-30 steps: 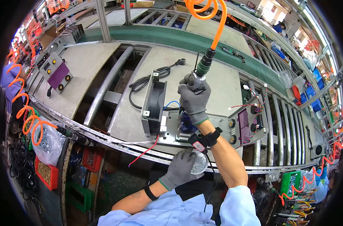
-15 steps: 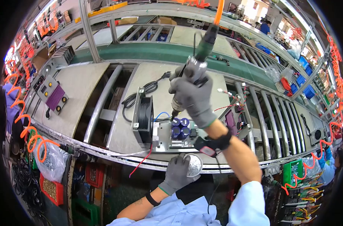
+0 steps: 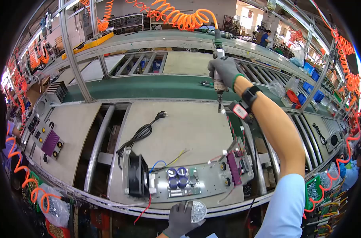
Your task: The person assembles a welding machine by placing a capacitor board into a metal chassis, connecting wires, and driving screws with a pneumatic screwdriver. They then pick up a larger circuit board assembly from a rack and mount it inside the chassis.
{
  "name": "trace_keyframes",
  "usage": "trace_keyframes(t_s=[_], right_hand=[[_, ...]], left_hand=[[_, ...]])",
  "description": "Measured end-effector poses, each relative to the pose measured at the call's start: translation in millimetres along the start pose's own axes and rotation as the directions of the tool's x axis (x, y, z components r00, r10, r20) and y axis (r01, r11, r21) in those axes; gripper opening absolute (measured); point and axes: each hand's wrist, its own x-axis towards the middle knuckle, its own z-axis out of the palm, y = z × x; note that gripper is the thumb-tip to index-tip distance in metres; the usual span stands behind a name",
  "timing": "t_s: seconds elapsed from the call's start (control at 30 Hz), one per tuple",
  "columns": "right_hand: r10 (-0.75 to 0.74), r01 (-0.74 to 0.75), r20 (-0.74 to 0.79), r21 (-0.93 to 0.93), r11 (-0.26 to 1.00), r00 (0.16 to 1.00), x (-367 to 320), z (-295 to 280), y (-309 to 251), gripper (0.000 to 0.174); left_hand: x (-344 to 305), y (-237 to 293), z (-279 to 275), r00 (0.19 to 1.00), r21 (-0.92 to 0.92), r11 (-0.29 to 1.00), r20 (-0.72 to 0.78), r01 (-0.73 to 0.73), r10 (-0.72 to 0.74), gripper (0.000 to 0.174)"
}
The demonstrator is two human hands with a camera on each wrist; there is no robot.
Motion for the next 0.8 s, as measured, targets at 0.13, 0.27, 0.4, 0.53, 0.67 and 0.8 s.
trace_keyframes(t_s=[0.13,0.27,0.4,0.53,0.67,0.8], right_hand=[[-0.020,0.020,0.020,-0.013,1.000,1.000,75,16,30,0.020],[-0.070,0.070,0.039,0.012,0.997,0.997,136,39,61,0.024],[-0.067,0.063,-0.020,-0.132,0.989,0.998,150,52,74,0.024],[-0.136,0.114,-0.051,-0.312,0.943,0.989,183,59,110,0.035],[-0.062,0.203,0.229,-0.667,0.717,0.971,131,29,98,0.037],[0.005,0.177,0.354,-0.479,0.860,0.935,27,-30,20,0.036]], left_hand=[[1,8,0,0.996,-0.040,0.996,0.018,0.085,-0.085,0.095],[3,4,5,0.998,-0.022,0.997,0.021,0.067,-0.067,0.090],[1,2,9,0.994,-0.044,0.996,0.087,0.075,-0.071,0.088],[1,5,3,0.992,-0.025,0.997,0.102,0.073,-0.070,0.089],[-2,3,9,0.993,-0.034,0.997,0.091,0.076,-0.072,0.095],[4,0,4,0.997,-0.031,0.999,0.079,0.027,-0.025,0.086]])
